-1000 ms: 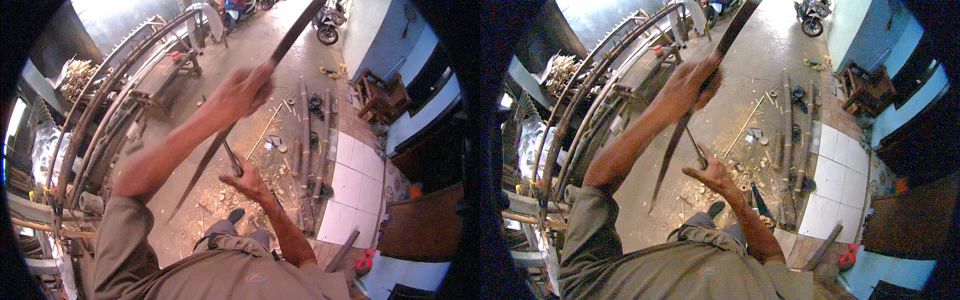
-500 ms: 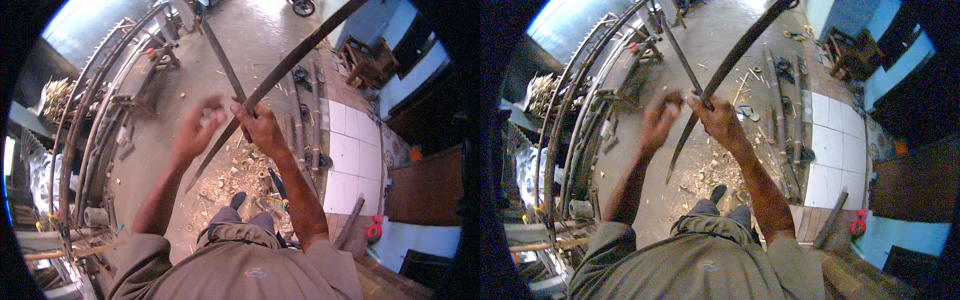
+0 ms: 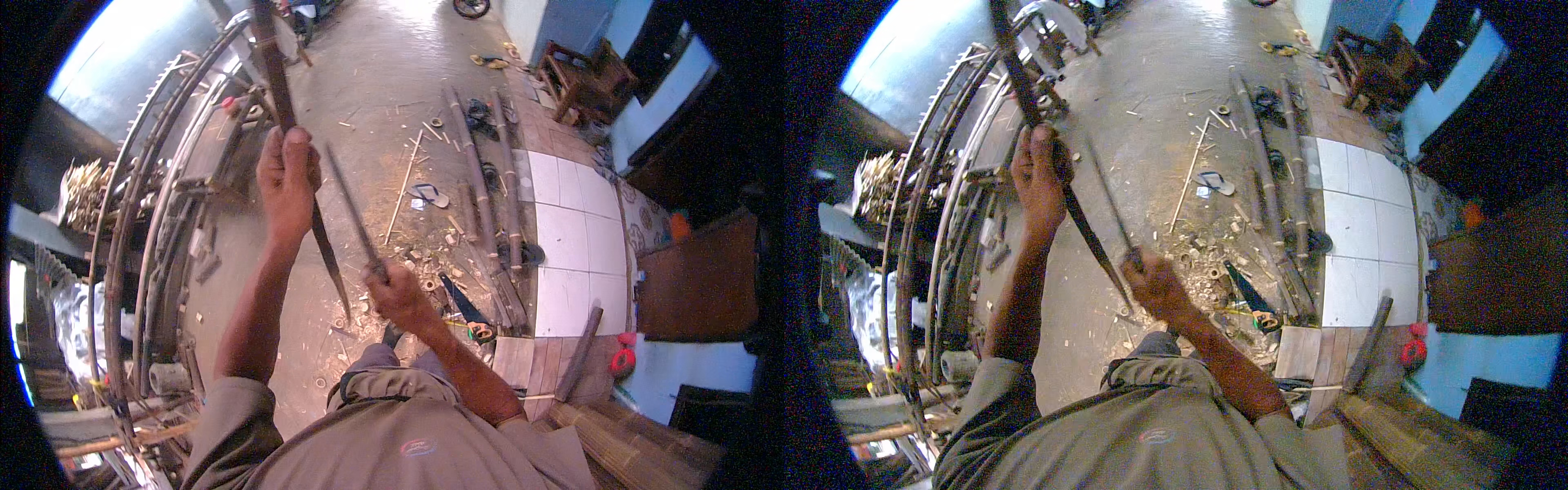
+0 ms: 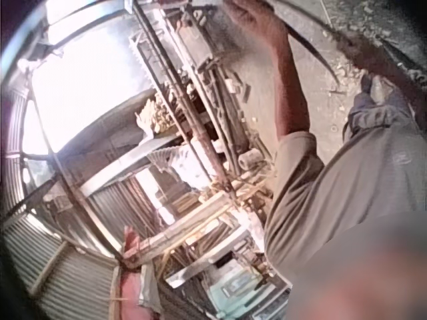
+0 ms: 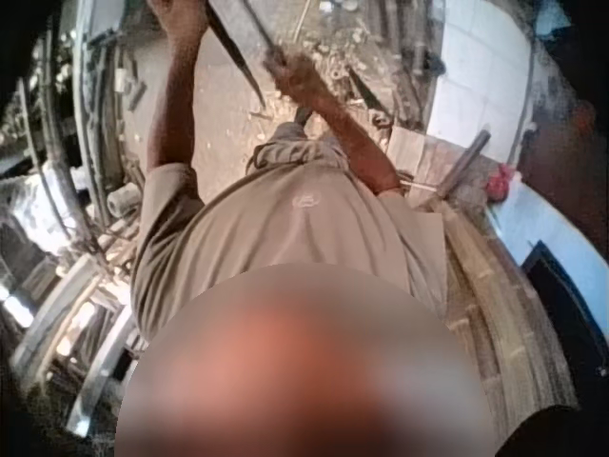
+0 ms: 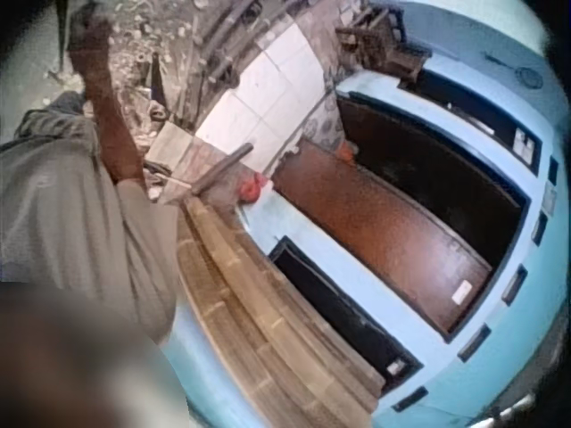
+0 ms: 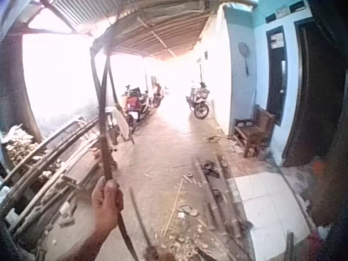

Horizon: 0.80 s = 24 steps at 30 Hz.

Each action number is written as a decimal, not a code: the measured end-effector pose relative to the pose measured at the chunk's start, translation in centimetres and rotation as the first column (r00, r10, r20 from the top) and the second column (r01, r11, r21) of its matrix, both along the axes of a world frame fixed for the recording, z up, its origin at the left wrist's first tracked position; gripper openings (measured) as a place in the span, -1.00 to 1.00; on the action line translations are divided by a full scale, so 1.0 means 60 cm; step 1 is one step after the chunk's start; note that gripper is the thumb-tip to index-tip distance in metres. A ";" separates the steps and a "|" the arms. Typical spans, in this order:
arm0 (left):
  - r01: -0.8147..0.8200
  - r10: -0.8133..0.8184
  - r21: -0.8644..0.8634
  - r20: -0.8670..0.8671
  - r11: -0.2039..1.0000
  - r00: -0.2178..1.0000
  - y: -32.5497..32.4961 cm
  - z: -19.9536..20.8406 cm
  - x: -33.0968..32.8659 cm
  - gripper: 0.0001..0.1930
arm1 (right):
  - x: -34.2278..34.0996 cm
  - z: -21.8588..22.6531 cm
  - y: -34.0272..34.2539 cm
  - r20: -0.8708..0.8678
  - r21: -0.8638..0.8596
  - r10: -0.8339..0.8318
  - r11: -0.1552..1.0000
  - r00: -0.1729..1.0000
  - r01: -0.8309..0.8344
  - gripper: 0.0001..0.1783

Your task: The person splits bamboo strips, measures and marks bamboo poles, and assembles them into a rectangular frame using a knife and tape measure. The person sits on the floor to fit the pieces together.

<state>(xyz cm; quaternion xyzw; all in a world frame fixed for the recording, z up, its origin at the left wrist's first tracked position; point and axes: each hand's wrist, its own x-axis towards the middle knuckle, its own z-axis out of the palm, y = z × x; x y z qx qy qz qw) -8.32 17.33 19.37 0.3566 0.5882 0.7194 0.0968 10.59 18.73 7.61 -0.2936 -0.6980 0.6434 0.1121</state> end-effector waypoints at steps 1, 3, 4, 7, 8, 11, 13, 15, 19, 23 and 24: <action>-0.071 0.072 -0.046 0.019 0.996 0.997 0.007 0.002 0.006 -0.65 | -0.004 -0.010 -0.016 -0.117 -0.004 0.033 0.999 0.993 -0.034 -0.57; -0.128 0.128 0.027 0.022 0.991 0.992 0.015 0.005 0.015 -0.61 | -0.008 -0.024 -0.032 -0.166 0.007 0.004 1.000 0.986 -0.003 -0.58; -0.181 0.182 -0.013 0.091 0.983 0.979 0.018 0.007 0.019 -0.60 | -0.009 -0.028 -0.037 -0.164 0.021 -0.038 0.999 0.986 0.042 -0.59; -0.169 0.163 0.217 0.046 0.961 0.986 0.012 0.026 0.022 -0.54 | -0.003 -0.041 -0.029 -0.053 0.122 0.020 0.992 0.998 -0.014 -0.62; -0.166 0.150 0.195 0.095 0.967 0.984 0.007 0.035 0.022 -0.54 | -0.002 -0.045 -0.024 0.058 0.128 0.006 0.992 0.998 -0.013 -0.63; -0.183 0.157 0.186 0.145 0.965 0.977 0.003 0.058 0.029 -0.50 | -0.004 -0.057 -0.023 -0.115 0.142 -0.005 0.990 0.993 0.021 -0.62; -0.209 0.170 0.265 0.161 0.941 0.972 -0.007 0.079 0.027 -0.50 | -0.011 -0.065 -0.022 -0.208 0.176 0.027 0.984 0.978 0.010 -0.61; -0.107 0.085 0.331 0.081 0.937 0.993 -0.026 0.106 0.013 -0.50 | -0.018 -0.071 -0.020 -0.090 0.245 -0.031 0.968 0.995 0.052 -0.62; -0.219 0.156 0.311 0.215 0.925 0.964 -0.039 0.115 -0.002 -0.48 | -0.019 -0.079 -0.026 -0.098 0.260 0.032 0.966 0.995 -0.005 -0.65; -0.205 0.166 0.297 0.152 0.932 0.974 -0.059 0.124 -0.008 -0.49 | -0.009 -0.102 -0.029 0.055 0.297 -0.012 0.955 0.998 -0.005 -0.64; -0.174 0.127 0.348 0.155 0.921 0.980 -0.070 0.135 -0.011 -0.49 | -0.017 -0.112 -0.023 0.234 0.253 -0.034 0.967 0.972 -0.027 -0.64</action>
